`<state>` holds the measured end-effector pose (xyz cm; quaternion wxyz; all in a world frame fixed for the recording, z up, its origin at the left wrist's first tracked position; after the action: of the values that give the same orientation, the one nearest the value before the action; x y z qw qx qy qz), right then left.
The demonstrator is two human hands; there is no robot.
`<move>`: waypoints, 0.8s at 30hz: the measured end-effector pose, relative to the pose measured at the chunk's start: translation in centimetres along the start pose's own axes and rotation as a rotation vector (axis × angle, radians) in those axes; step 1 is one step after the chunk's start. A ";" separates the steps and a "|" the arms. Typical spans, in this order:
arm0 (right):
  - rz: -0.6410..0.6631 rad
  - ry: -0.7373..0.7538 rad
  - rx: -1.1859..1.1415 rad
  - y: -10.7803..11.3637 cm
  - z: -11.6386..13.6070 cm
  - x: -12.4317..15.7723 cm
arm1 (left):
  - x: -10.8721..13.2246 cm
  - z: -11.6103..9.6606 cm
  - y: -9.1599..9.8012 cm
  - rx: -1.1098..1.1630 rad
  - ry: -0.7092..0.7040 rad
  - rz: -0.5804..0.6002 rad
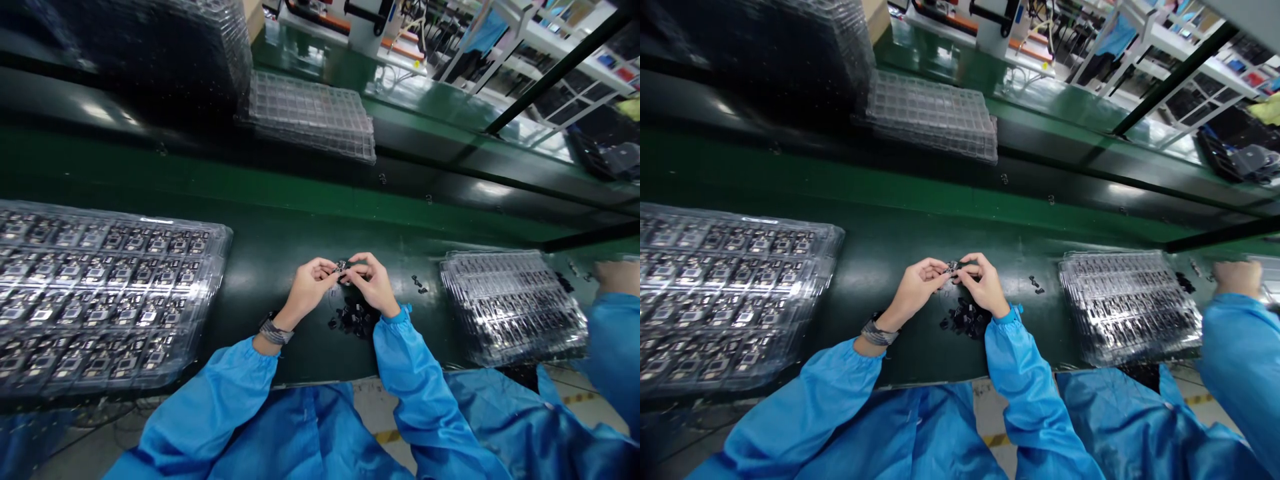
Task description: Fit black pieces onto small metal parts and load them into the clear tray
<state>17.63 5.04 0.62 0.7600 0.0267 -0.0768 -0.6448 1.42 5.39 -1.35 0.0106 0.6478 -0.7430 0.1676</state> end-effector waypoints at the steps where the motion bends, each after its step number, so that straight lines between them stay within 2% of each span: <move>1: 0.002 0.005 0.008 0.0 0.1 0.0 | 0.0 0.0 0.0 -0.010 -0.005 -0.011; 9: 0.021 0.040 0.042 -0.4 0.3 0.1 | 0.3 0.1 -0.2 -0.128 -0.049 -0.027; 24: -0.012 0.019 0.026 -0.1 -0.3 0.0 | 0.4 0.3 -0.3 -0.105 -0.062 -0.002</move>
<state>17.53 4.95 0.35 0.7563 0.0433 -0.0779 -0.6481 1.71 4.92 -1.47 0.0217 0.6519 -0.7502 0.1080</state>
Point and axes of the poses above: each hand's wrist, its own x-axis away from the middle knuckle, its own y-axis out of the back of the hand, z = x × y, the point moved 7 cm from there along -x, towards the middle knuckle, and after that the axes turned 1 degree about y, right-handed, at the moved point
